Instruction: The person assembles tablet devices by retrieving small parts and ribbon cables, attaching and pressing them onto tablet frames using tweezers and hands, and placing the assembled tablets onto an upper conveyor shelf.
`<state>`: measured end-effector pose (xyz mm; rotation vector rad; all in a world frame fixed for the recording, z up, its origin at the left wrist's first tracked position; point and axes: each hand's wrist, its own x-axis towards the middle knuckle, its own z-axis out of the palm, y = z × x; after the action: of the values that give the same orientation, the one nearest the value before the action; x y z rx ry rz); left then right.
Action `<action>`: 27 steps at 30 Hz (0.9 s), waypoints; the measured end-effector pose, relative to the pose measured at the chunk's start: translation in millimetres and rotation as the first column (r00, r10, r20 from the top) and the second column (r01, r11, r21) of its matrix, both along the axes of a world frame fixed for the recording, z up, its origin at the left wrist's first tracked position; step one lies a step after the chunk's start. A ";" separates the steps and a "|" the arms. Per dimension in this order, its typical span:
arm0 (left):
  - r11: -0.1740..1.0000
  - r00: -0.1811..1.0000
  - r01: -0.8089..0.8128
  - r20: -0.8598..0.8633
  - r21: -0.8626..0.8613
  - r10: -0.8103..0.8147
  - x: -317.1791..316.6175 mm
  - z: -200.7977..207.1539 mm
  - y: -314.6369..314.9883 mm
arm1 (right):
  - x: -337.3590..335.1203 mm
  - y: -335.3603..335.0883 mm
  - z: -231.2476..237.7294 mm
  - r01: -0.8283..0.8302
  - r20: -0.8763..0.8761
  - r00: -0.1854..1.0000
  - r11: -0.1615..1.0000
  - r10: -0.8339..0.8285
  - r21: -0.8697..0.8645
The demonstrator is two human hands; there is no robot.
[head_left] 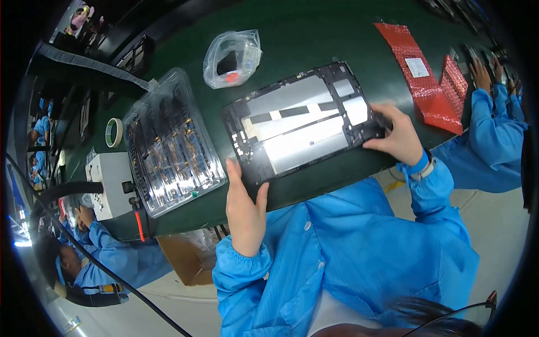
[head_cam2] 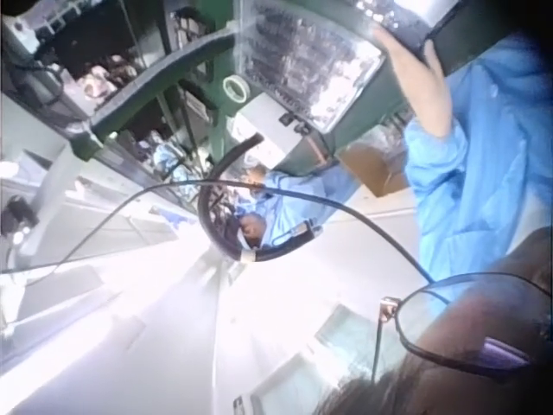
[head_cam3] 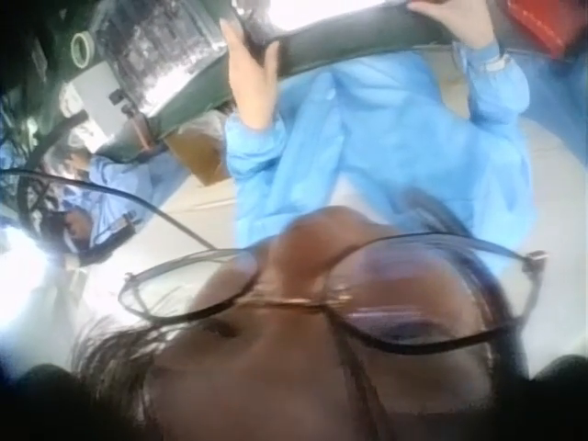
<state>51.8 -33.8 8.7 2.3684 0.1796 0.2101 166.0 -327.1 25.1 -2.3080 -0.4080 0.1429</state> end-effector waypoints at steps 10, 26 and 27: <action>0.823 0.923 0.199 0.182 0.532 -0.340 11.0 71.7 -9.5 | 15.5 22.5 55.8 -0.192 0.391 0.914 0.963 0.106 0.188; 0.822 0.977 -0.120 0.215 0.557 -0.004 139.8 1.9 -11.5 | 160.7 187.3 -18.5 -0.430 0.099 0.901 0.840 0.422 0.332; 0.824 0.979 -0.117 0.205 0.554 0.001 138.7 3.6 -11.3 | 159.2 186.9 -21.0 -0.411 0.126 0.912 0.855 0.392 0.316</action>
<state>190.5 -45.1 12.3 2.9115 0.1037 0.5994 325.2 -140.2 4.2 -1.8668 -0.8760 0.1959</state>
